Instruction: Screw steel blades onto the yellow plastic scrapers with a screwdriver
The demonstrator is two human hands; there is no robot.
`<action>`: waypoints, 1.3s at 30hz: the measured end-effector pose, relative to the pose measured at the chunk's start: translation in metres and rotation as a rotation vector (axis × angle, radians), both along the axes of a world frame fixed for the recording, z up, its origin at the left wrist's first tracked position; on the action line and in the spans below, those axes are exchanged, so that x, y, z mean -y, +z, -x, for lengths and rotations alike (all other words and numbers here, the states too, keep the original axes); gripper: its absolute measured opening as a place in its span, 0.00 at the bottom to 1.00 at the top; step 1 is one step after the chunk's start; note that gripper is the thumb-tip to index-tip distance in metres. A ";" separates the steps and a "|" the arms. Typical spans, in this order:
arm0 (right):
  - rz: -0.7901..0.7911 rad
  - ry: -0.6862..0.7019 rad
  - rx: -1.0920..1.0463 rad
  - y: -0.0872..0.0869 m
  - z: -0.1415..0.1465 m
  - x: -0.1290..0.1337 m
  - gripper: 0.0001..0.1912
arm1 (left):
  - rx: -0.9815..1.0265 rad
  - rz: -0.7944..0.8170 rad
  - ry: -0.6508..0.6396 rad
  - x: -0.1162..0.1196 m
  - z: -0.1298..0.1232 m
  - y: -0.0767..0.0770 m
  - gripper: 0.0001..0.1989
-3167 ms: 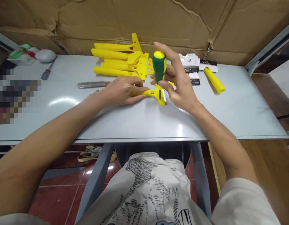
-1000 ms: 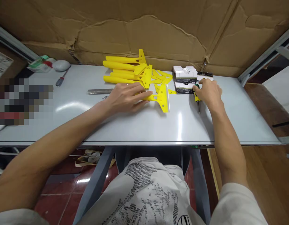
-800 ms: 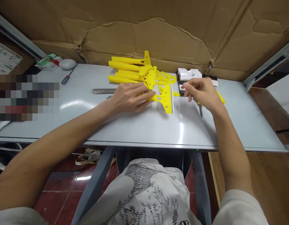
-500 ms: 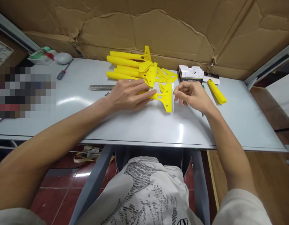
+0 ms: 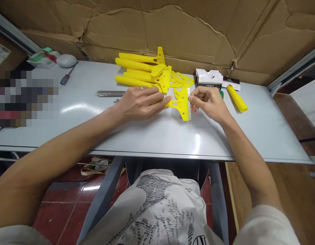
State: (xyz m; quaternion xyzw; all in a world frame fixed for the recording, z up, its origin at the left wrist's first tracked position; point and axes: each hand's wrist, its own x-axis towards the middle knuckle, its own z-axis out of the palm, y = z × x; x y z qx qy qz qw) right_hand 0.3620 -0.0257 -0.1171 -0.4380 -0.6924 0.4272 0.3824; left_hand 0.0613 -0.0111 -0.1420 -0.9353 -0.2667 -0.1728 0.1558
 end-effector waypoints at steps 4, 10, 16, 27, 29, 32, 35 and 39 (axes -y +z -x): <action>0.061 -0.061 -0.032 -0.006 0.001 -0.006 0.21 | 0.046 -0.030 0.066 0.009 -0.010 -0.006 0.19; 0.287 0.040 -0.102 -0.010 -0.001 -0.010 0.28 | 0.032 0.070 -0.073 0.005 0.002 0.006 0.19; 0.447 0.086 -0.085 -0.016 -0.005 -0.014 0.29 | 0.031 0.468 -0.011 -0.042 0.089 0.047 0.35; 0.348 0.097 0.018 -0.031 -0.005 -0.019 0.23 | -0.193 0.686 0.029 -0.065 0.128 0.029 0.38; 0.313 0.097 0.037 -0.030 -0.003 -0.019 0.23 | -0.200 0.677 0.066 -0.068 0.129 0.024 0.36; 0.280 0.082 0.077 -0.030 -0.002 -0.017 0.24 | -0.195 0.669 0.087 -0.076 0.135 0.014 0.34; 0.259 0.077 0.115 -0.031 -0.002 -0.017 0.22 | -0.191 0.648 0.062 -0.082 0.139 0.007 0.31; 0.222 0.078 0.142 -0.033 -0.003 -0.018 0.18 | -0.221 0.664 0.122 -0.078 0.131 0.011 0.22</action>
